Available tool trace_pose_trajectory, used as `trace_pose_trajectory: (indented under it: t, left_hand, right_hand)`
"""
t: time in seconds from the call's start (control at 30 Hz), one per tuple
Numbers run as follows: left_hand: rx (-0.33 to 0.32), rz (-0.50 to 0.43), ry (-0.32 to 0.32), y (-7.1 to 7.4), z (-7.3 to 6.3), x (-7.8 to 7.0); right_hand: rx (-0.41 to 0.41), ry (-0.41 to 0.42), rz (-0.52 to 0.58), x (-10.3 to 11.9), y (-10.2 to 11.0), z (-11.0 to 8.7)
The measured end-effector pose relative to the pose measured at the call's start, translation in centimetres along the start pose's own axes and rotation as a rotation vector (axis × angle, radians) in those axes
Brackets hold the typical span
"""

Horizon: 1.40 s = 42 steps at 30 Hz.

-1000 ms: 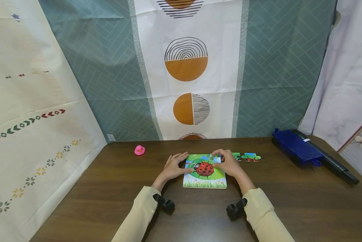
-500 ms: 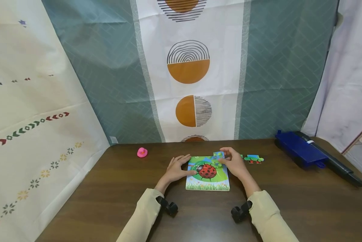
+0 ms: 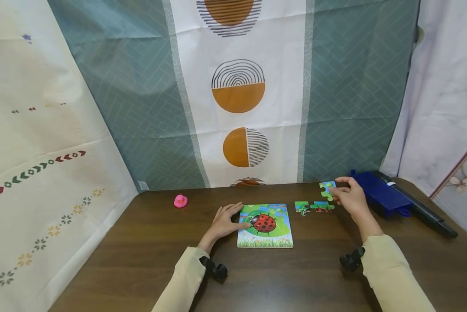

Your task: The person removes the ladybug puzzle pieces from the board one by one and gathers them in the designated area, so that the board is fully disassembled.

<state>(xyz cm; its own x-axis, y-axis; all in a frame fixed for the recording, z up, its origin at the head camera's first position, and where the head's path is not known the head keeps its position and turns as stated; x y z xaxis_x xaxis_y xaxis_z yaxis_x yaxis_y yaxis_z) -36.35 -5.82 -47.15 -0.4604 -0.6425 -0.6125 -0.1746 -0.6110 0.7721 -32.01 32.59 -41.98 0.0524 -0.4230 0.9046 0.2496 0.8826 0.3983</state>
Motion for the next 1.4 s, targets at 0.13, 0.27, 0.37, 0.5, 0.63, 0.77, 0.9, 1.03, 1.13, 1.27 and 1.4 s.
trace_pose_trajectory:
  t: [0.13,0.27,0.37,0.5,0.63,0.77,0.9,1.03,1.13,1.27,1.4]
  left_hand:
    - [0.007,-0.004,0.016,-0.1,-0.2,0.3]
    - [0.001,-0.001,0.025,-0.2,-0.2,0.4]
    - [0.002,0.001,0.022,-0.3,-0.1,0.5]
    - [0.005,0.007,0.015,-0.5,0.0,0.4]
    - [-0.003,0.002,0.013,-0.5,0.1,0.3]
    - [0.003,-0.001,0.017,-0.5,0.0,0.2]
    - [0.006,0.003,0.014,-0.5,0.1,0.2]
    - [0.002,0.011,0.009,-0.6,0.4,0.0]
    - [0.004,0.009,0.001,-0.5,0.4,-0.2]
    - [0.005,-0.005,-0.007,-0.3,0.3,-0.3]
    - [-0.004,-0.014,0.001,0.0,0.2,-0.2]
  right_hand:
    - [0.001,-0.084,-0.025,-1.8,1.1,-0.2]
    - [0.007,-0.124,-0.057,-3.3,1.0,-0.4]
    - [-0.011,-0.168,-0.068,-4.1,0.9,-0.5]
    - [-0.044,-0.211,-0.079,-4.9,0.9,-0.7]
    - [-0.073,-0.219,-0.067,-5.2,1.0,-0.9]
    - [-0.086,-0.231,-0.049,-5.5,0.9,-1.2]
    - [-0.126,-0.226,-0.091,-5.8,0.8,-1.4]
    - [-0.213,-0.214,-0.176,-5.8,1.1,-1.7]
    - [-0.270,-0.200,-0.260,-5.6,1.2,-1.9]
    - [-0.313,-0.167,-0.335,-5.4,0.9,-1.8]
    - [-0.320,-0.136,-0.356,-5.2,0.5,-1.6]
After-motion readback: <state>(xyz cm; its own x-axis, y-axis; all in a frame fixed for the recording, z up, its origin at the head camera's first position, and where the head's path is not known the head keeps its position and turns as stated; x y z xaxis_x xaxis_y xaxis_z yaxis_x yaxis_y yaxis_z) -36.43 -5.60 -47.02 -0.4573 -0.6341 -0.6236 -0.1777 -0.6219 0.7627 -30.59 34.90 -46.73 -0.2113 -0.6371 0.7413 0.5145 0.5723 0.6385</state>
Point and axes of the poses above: each hand's wrist, its own z-axis towards the middle knuckle, its own y-axis out of the back of the hand, x = y × z, the point moved 2 cm from there along z, towards the middle knuckle
